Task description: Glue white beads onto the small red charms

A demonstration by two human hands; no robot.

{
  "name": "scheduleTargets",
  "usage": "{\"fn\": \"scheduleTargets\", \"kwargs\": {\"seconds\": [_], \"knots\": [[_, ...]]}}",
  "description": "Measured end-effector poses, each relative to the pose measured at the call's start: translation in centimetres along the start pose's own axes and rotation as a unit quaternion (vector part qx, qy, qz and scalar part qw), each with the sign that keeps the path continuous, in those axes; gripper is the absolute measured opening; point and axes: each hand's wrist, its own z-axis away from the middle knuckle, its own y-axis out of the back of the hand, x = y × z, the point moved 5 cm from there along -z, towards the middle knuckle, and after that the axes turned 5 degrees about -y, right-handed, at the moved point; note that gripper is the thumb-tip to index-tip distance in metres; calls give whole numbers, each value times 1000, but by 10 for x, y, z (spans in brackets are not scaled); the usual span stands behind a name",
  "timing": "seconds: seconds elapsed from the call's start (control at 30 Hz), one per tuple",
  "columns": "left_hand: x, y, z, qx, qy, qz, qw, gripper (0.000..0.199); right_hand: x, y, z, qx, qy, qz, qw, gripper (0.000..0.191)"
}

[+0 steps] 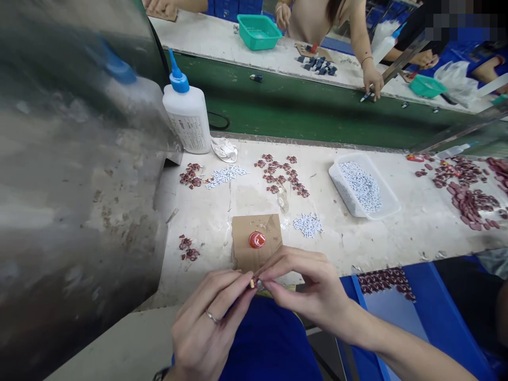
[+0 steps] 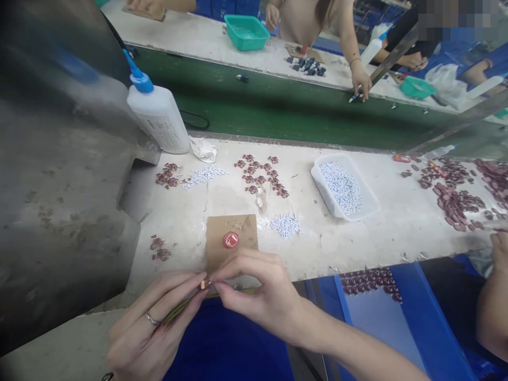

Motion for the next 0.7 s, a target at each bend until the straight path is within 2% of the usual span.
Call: {"fn": "scheduleTargets", "kwargs": {"seconds": [0.13,0.27,0.43,0.5,0.57,0.7], "knots": [[-1,0,1,-20,1,-10,1000,39,0,-1,1,-7,-9,11,1000,13],[0,1,1,-15,-9,-23,1000,38,-3,-2,3,-26,9,59,998,16],[2,0,-4,-24,-19,-21,999,39,-18,-4,8,-41,131,205,969,25],[2,0,-5,-29,-19,-6,999,42,-23,-1,8,-36,155,230,960,23],[1,0,-7,-35,-12,6,999,48,-23,2,5,-42,130,207,969,23],[0,1,-13,-21,1,5,1000,46,-12,6,-2,-35,17,65,997,29]]}}
